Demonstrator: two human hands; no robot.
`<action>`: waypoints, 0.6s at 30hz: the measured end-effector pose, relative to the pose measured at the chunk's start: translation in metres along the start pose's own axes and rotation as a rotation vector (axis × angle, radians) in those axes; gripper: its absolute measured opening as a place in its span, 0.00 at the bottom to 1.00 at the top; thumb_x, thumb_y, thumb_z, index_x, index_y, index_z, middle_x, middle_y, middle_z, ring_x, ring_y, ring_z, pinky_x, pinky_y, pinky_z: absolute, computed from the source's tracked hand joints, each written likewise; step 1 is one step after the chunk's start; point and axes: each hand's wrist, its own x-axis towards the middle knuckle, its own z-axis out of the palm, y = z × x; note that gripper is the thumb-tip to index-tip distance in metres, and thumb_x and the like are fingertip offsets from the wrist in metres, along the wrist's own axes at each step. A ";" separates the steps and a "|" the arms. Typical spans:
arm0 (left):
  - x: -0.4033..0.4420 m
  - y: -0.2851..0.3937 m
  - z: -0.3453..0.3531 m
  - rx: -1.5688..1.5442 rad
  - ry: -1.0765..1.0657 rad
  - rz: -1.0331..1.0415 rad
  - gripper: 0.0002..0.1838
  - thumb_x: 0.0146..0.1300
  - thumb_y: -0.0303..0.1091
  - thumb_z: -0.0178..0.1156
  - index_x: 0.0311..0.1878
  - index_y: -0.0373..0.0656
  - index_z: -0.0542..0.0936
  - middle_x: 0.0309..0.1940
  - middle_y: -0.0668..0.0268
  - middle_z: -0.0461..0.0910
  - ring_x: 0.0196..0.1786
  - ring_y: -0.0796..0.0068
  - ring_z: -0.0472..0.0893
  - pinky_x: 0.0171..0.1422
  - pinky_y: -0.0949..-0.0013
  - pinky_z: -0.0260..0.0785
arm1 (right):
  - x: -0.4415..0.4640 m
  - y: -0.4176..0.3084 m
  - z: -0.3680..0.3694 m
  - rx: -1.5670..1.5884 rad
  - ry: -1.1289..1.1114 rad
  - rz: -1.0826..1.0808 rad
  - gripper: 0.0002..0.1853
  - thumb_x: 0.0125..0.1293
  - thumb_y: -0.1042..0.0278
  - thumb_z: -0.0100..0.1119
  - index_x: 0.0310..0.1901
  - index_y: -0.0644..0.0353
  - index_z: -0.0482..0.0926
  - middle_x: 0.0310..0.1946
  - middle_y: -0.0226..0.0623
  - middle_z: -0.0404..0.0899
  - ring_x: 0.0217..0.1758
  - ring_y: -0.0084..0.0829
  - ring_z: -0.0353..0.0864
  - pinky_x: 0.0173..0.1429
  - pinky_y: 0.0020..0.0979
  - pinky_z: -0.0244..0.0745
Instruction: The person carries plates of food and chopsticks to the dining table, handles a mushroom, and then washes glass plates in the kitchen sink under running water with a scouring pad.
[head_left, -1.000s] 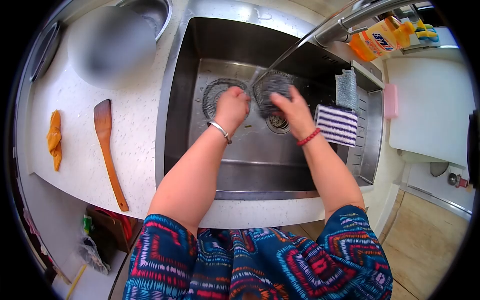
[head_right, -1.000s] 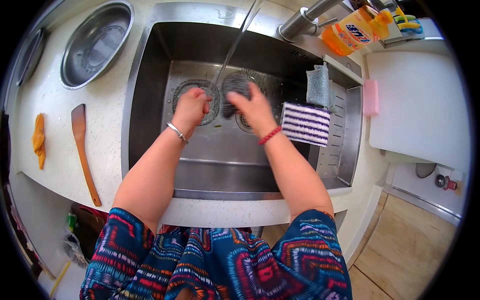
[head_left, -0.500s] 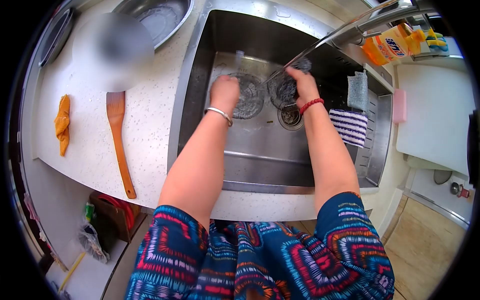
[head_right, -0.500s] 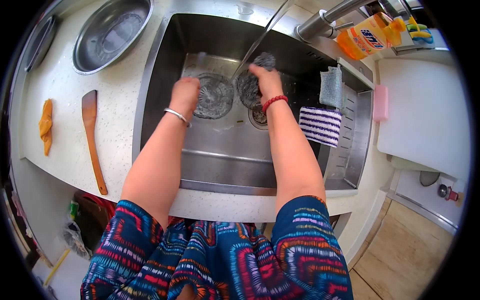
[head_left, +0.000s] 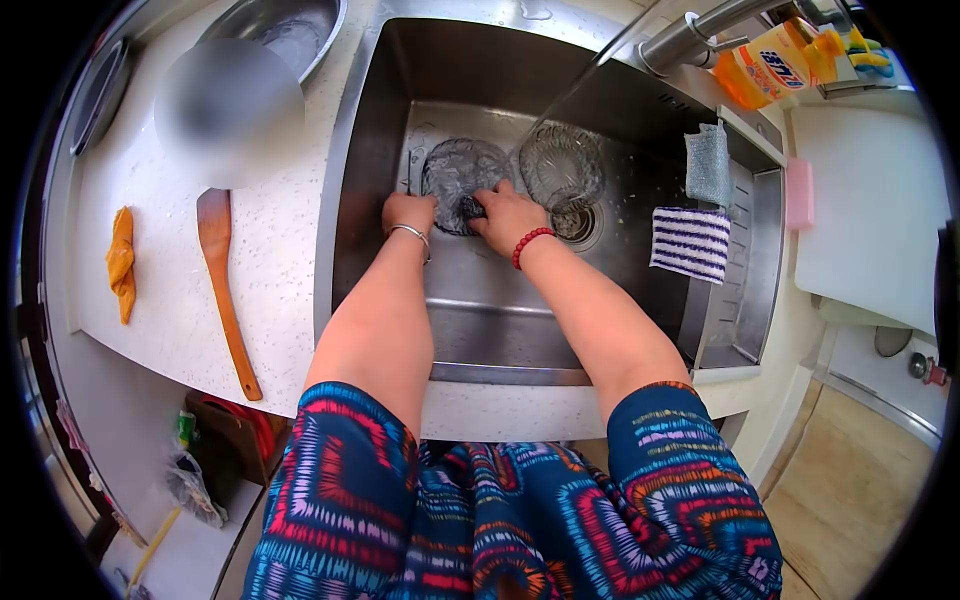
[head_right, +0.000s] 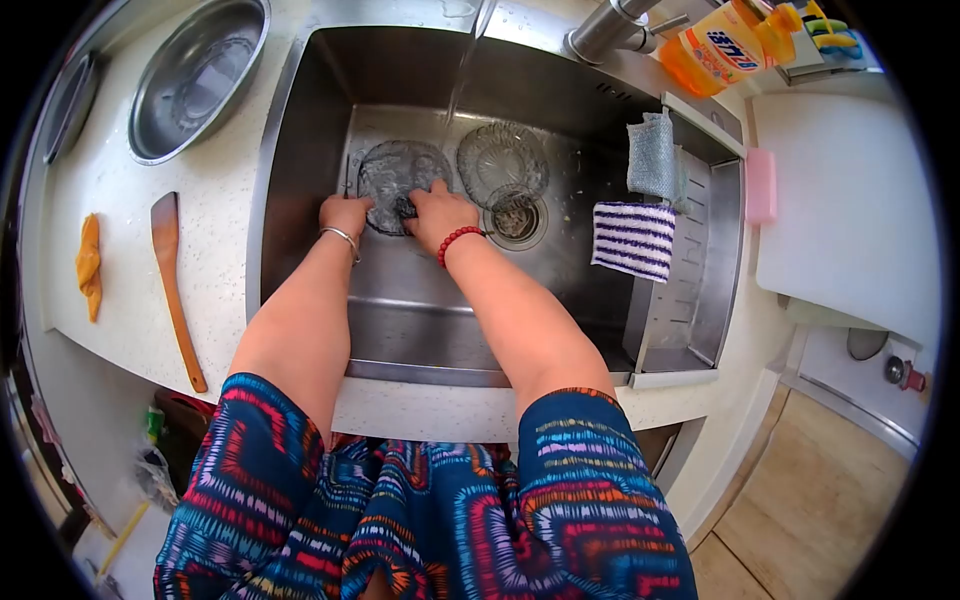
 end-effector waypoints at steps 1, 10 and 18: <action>0.002 -0.001 0.001 -0.163 -0.042 -0.023 0.15 0.43 0.30 0.62 0.34 0.32 0.75 0.27 0.58 0.77 0.33 0.69 0.76 0.39 0.68 0.66 | -0.001 0.002 0.000 0.074 0.013 0.002 0.20 0.51 0.52 0.57 0.45 0.49 0.73 0.44 0.40 0.69 0.47 0.42 0.73 0.48 0.39 0.69; -0.013 0.057 -0.023 -0.378 -0.145 -0.025 0.15 0.42 0.23 0.45 0.37 0.36 0.71 0.34 0.51 0.76 0.35 0.61 0.77 0.30 0.68 0.65 | 0.011 0.005 -0.053 0.523 0.251 0.101 0.19 0.50 0.60 0.57 0.43 0.58 0.74 0.40 0.42 0.71 0.46 0.43 0.72 0.50 0.36 0.68; -0.057 0.105 -0.053 -0.891 -0.602 0.069 0.26 0.40 0.14 0.38 0.48 0.36 0.64 0.35 0.53 0.74 0.37 0.58 0.77 0.35 0.63 0.71 | 0.010 0.002 -0.106 0.178 0.704 -0.018 0.14 0.46 0.67 0.58 0.38 0.56 0.76 0.36 0.38 0.72 0.39 0.41 0.71 0.46 0.36 0.68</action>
